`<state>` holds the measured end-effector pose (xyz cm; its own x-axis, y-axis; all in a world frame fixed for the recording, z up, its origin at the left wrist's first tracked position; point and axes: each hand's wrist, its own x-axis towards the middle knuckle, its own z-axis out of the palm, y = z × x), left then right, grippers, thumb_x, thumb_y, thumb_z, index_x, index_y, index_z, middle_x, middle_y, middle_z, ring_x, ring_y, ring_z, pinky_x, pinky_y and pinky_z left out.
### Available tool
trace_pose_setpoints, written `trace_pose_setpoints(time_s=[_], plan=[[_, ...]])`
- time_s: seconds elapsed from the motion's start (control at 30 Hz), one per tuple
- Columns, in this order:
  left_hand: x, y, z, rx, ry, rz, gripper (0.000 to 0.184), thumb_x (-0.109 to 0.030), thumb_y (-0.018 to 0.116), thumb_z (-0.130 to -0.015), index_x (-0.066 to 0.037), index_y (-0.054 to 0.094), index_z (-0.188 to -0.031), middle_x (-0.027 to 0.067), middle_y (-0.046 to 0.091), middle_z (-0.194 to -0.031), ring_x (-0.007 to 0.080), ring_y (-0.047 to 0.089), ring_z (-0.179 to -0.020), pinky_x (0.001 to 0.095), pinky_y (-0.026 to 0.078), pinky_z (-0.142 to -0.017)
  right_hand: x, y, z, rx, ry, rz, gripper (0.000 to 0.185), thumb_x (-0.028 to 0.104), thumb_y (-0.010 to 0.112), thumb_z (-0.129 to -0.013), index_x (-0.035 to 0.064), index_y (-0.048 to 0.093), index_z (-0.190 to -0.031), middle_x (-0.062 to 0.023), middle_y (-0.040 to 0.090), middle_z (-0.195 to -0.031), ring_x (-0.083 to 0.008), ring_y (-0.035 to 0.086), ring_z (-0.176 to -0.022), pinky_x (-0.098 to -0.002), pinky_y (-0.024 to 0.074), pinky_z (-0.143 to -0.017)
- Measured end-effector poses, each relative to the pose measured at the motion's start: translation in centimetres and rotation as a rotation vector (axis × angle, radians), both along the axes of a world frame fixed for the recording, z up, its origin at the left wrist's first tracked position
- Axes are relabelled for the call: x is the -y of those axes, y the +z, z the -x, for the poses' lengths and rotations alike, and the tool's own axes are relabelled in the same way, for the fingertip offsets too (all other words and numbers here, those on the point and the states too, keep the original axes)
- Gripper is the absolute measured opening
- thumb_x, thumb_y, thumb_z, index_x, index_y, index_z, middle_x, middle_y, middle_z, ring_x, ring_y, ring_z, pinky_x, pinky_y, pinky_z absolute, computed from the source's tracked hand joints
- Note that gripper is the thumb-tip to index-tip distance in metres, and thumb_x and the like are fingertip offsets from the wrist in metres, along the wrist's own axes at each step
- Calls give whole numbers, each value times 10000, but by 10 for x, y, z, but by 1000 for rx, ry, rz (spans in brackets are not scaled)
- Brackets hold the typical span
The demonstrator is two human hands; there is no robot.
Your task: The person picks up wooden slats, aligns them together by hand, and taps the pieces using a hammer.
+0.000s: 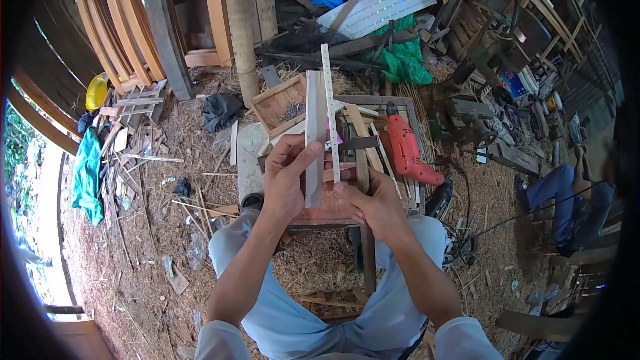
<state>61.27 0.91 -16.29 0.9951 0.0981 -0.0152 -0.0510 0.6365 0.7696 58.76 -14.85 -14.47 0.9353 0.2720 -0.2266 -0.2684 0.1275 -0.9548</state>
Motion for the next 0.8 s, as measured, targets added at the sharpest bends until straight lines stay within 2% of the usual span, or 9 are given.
trace_pose_setpoints(time_s=[0.07,0.13,0.27,0.33,0.37,0.4,0.53,0.63,0.8], plan=[[-1,1,2,-9,-20,28,112,-89,619,-893,-20,588,-975,128,668,-883,185,676,-729,315,590,-590,-2,1,0,39,-9,37,206,100,630,-882,2,634,-1063,-18,646,-784,-25,429,-492,-202,323,-415],[-2,0,1,-17,-41,57,112,-88,616,-894,-19,586,-976,128,666,-890,183,675,-736,315,591,-589,-3,1,0,42,-15,26,199,104,630,-882,2,643,-1052,15,585,-683,-25,431,-489,-200,318,-415],[-2,-3,-1,-23,-16,4,113,-89,614,-895,-23,583,-981,121,662,-877,186,675,-720,313,585,-560,1,-4,-1,-15,34,-16,225,123,653,-868,-1,600,-1048,4,591,-701,-20,387,-452,-194,288,-390],[-2,1,1,-17,-11,-8,116,-90,615,-895,-23,582,-983,117,660,-870,184,675,-708,311,580,-546,1,-3,-2,-47,22,-73,207,118,633,-881,-6,599,-1044,28,532,-662,-23,385,-456,-192,291,-397],[-2,5,2,-31,-29,-27,105,-97,615,-892,-36,576,-968,99,658,-871,171,668,-715,304,569,-591,1,-5,-2,-47,21,-74,207,118,633,-881,-6,599,-1044,28,532,-662,-23,385,-456,-192,291,-397],[-3,7,3,-45,-48,-47,95,-105,615,-890,-48,571,-954,82,655,-873,158,661,-721,297,557,-636,2,-7,-2,-69,12,-71,206,115,622,-887,-7,595,-1051,10,568,-697,-23,386,-462,-190,295,-401],[-5,7,3,-60,-90,-59,103,-108,619,-889,-47,571,-956,76,648,-876,138,646,-728,287,548,-642,3,0,-2,-44,57,8,218,103,605,-893,-7,581,-1080,-53,661,-829,-19,392,-478,-182,309,-412],[-4,4,2,-30,-53,-76,103,-103,623,-886,-48,571,-955,70,644,-881,120,627,-732,274,541,-656,2,-1,-2,-20,57,-44,246,104,611,-888,-2,574,-1107,-88,684,-895,-14,394,-481,-178,313,-412],[-3,2,1,-24,-99,-58,93,-78,622,-884,-60,575,-962,63,643,-876,125,629,-730,276,551,-655,2,-10,-3,16,41,-2,294,105,649,-860,3,574,-1125,-77,685,-877,-12,392,-478,-175,312,-413]])
